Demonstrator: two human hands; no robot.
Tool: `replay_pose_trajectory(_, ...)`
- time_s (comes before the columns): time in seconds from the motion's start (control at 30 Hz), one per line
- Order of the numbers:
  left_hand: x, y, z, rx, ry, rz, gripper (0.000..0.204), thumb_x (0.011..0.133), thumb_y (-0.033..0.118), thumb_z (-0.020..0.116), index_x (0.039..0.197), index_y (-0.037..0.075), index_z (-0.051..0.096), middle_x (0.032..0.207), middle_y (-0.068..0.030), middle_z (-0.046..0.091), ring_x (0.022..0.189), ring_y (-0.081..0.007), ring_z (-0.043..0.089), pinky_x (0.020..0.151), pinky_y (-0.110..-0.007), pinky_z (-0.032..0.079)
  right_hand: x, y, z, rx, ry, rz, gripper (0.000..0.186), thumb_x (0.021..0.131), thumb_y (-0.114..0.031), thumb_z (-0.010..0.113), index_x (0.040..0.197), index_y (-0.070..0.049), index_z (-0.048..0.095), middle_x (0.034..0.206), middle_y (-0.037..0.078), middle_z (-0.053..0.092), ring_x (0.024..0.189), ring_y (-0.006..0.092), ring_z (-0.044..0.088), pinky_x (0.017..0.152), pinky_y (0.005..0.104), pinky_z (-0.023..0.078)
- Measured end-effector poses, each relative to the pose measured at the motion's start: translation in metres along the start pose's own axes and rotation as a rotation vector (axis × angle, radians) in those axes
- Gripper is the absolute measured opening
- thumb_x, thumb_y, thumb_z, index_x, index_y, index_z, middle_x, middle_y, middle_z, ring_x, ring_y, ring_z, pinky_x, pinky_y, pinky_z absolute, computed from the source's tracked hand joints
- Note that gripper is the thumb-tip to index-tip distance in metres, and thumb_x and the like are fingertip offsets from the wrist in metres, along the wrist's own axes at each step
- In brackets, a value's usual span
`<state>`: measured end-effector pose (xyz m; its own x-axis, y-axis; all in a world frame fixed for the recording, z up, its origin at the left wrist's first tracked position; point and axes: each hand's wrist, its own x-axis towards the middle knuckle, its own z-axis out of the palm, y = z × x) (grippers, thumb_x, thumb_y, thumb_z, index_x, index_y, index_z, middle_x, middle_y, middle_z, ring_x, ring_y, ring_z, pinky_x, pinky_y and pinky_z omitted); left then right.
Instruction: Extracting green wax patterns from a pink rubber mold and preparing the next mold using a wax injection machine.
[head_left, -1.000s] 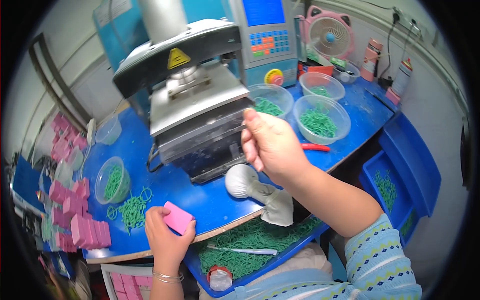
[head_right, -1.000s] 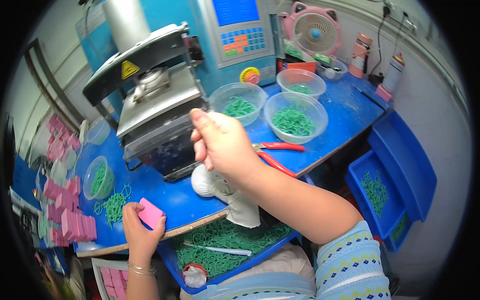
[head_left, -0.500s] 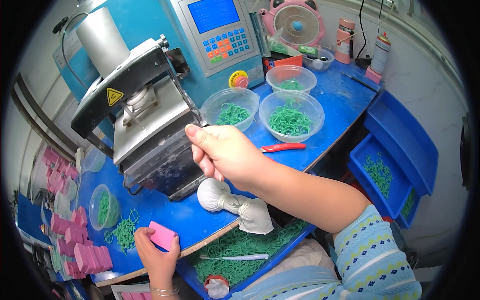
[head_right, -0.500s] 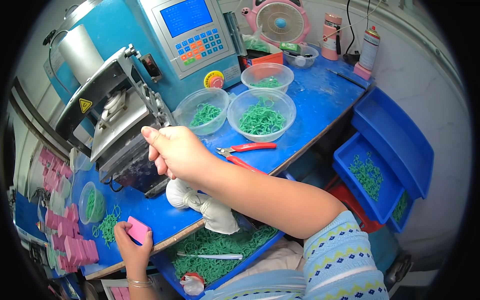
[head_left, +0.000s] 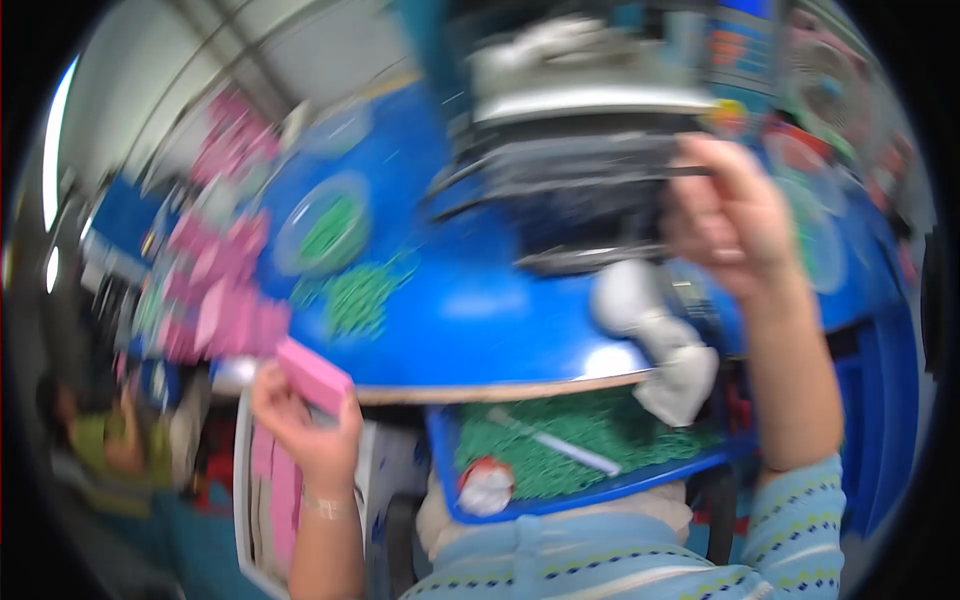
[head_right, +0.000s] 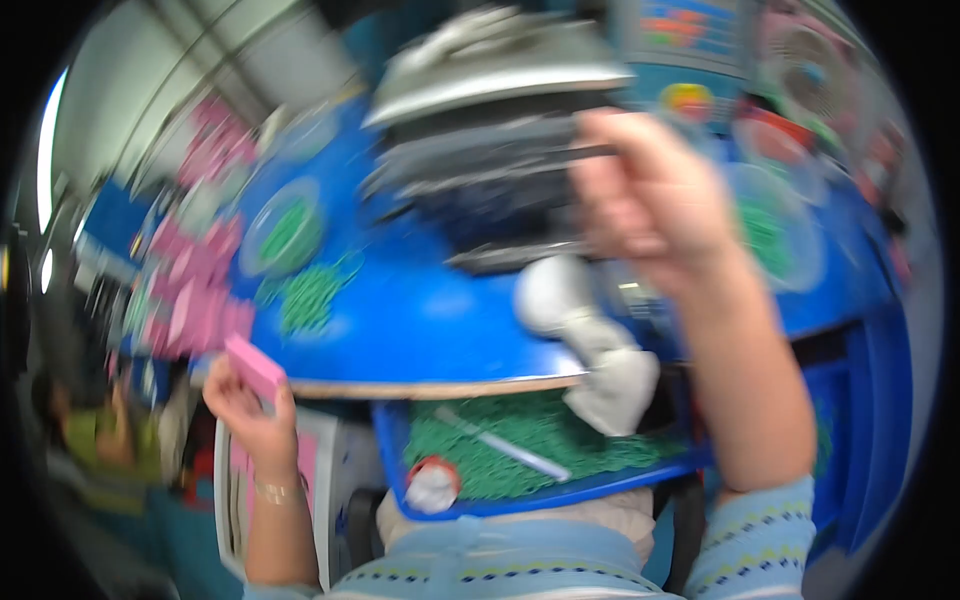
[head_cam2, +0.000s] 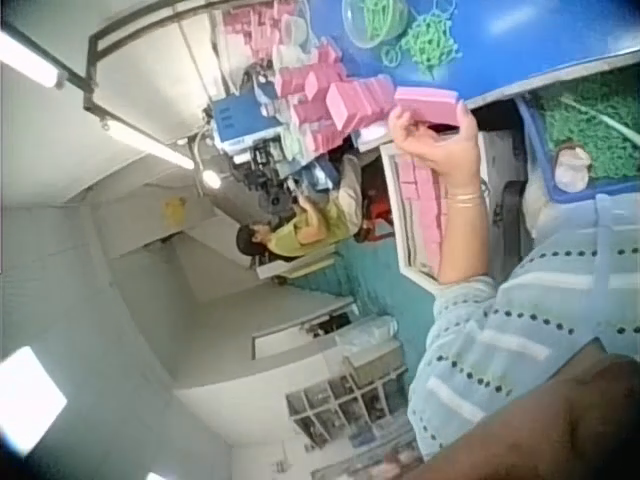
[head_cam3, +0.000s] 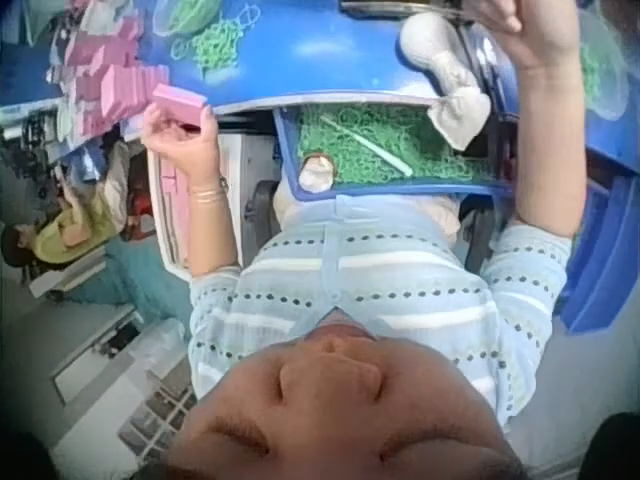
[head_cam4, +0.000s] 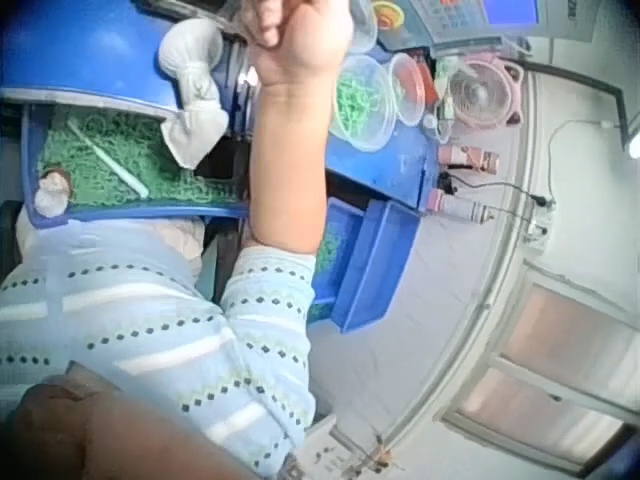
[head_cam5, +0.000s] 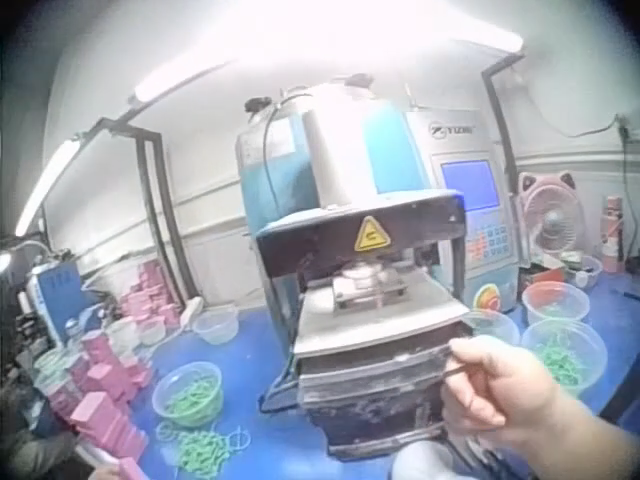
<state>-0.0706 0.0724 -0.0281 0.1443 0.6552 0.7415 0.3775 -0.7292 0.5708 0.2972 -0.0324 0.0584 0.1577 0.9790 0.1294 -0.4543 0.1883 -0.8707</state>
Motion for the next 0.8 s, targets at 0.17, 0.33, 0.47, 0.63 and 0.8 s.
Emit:
replay_pose_trajectory(0.17, -0.006, -0.058, -0.106, 0.225, 0.217, -0.358, 0.060, 0.073, -0.002, 0.066, 0.118, 0.000, 0.026, 0.105, -0.0144, 0.047, 0.090, -0.0163, 0.052, 0.080, -0.027, 0.042, -0.009, -0.005, -0.027, -0.034, 0.076, -0.055, 0.044, 0.097, -0.030, 0.031, 0.059, -0.010, 0.041, 0.037, -0.003, 0.032, 0.024, 0.0040, 0.029, 0.025, 0.0155, 0.020)
replay_pose_trajectory(0.33, -0.092, -0.098, -0.170, 0.841, -0.132, -0.535, 0.060, 0.062, 0.021, 0.077, 0.107, 0.001, 0.042, 0.101, -0.0162, 0.047, 0.096, -0.0272, 0.048, 0.083, -0.036, 0.040, -0.013, 0.002, -0.041, -0.139, 0.165, -0.201, 0.032, 0.098, -0.023, 0.031, 0.075, -0.004, 0.044, 0.050, -0.001, 0.035, 0.028, 0.0012, 0.030, 0.028, 0.0135, 0.020)
replay_pose_trajectory(0.47, -0.126, -0.127, -0.152, 0.729, -0.224, -0.770, 0.050, 0.063, 0.018, 0.075, 0.103, 0.002, 0.051, 0.102, -0.0182, 0.048, 0.096, -0.0312, 0.047, 0.085, -0.036, 0.040, -0.027, -0.014, -0.052, -0.197, 0.069, -0.217, 0.030, 0.098, -0.023, 0.031, 0.077, -0.004, 0.042, 0.048, -0.002, 0.034, 0.030, 0.0010, 0.027, 0.029, 0.0141, 0.019)
replay_pose_trajectory(0.63, -0.152, -0.152, -0.150, 0.638, -0.294, -0.764, 0.016, 0.073, 0.004, 0.062, 0.088, -0.001, 0.063, 0.105, -0.0191, 0.054, 0.099, -0.0330, 0.052, 0.084, -0.035, 0.044, -0.015, 0.003, -0.046, -0.144, 0.077, -0.198, 0.029, 0.098, -0.022, 0.031, 0.076, -0.005, 0.041, 0.047, -0.003, 0.034, 0.030, 0.0012, 0.024, 0.030, 0.0151, 0.018)
replay_pose_trajectory(0.8, -0.128, -0.145, -0.187, 0.565, -0.490, -0.850, 0.020, 0.074, 0.002, 0.057, 0.093, -0.001, 0.063, 0.101, -0.0166, 0.058, 0.097, -0.0331, 0.054, 0.084, -0.035, 0.045, -0.021, -0.004, -0.054, -0.246, 0.021, -0.243, 0.027, 0.097, -0.022, 0.034, 0.078, -0.005, 0.043, 0.047, -0.003, 0.035, 0.033, 0.0004, 0.026, 0.033, 0.0135, 0.020)
